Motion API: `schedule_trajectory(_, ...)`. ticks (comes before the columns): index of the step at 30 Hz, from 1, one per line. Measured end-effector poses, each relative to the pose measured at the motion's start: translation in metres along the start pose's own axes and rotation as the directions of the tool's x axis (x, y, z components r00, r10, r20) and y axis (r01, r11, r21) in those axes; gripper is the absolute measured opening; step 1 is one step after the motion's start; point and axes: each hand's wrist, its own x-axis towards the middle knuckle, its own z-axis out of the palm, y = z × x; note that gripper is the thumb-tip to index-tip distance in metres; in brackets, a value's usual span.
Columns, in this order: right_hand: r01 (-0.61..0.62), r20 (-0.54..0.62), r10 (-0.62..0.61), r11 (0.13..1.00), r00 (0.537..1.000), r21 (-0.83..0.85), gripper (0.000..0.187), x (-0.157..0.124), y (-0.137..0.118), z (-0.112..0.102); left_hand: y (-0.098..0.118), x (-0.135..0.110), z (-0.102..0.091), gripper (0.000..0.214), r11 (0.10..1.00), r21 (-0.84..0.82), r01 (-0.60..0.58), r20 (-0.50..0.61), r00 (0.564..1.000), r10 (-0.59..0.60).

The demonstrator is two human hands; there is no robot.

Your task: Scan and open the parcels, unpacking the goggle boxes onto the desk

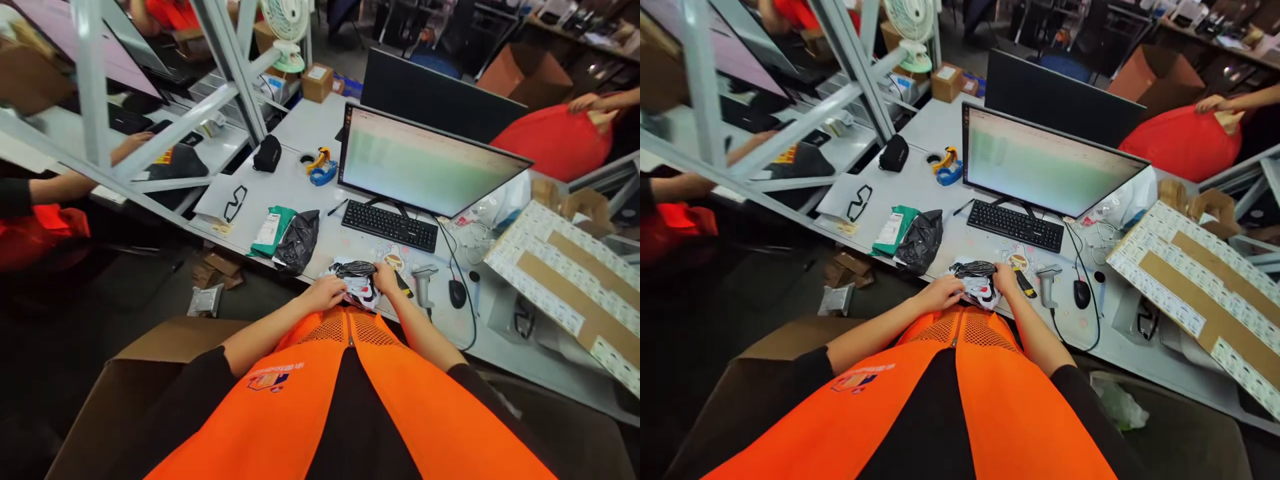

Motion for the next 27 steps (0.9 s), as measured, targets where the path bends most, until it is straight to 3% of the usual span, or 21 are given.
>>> schedule_trajectory(3, -0.024, -0.012, 0.024, 1.000, 1.000, -0.013, 0.039, -0.005, 0.000, -0.001, -0.013, 0.004, 0.012, 0.022, 0.998, -0.048, -0.048, -0.067, 0.997, 0.045)
schedule_trajectory(6, -0.003, -0.027, 0.004, 1.000, 1.000, 0.026, 0.039, -0.009, 0.000, 0.002, -0.016, 0.014, 0.021, 0.031, 1.000, -0.017, -0.014, -0.082, 0.997, 0.012)
schedule_trajectory(11, 0.149, -0.072, -0.136, 0.962, 0.988, 0.230, 0.035, -0.006, 0.007, 0.007, -0.001, 0.039, 0.027, 0.040, 0.974, 0.164, 0.159, 0.018, 0.986, -0.164)
schedule_trajectory(14, 0.146, -0.024, -0.148, 0.910, 0.989, 0.388, 0.029, 0.000, 0.013, 0.005, 0.011, 0.049, 0.027, 0.031, 0.956, 0.229, 0.183, 0.067, 0.977, -0.203)
schedule_trajectory(18, 0.145, 0.037, -0.191, 0.845, 0.981, 0.515, 0.036, 0.003, 0.019, 0.002, 0.019, 0.052, 0.026, 0.027, 0.958, 0.237, 0.162, 0.065, 0.981, -0.182)
schedule_trajectory(24, 0.278, 0.059, -0.329, 0.869, 0.942, 0.410, 0.071, -0.005, 0.021, 0.007, 0.015, 0.045, 0.026, 0.016, 0.988, 0.120, 0.100, 0.048, 0.993, -0.107)
schedule_trajectory(27, 0.357, 0.054, -0.388, 0.886, 0.920, 0.297, 0.074, -0.009, 0.019, 0.008, 0.010, 0.043, 0.027, 0.014, 0.994, 0.080, 0.075, 0.054, 0.995, -0.079)
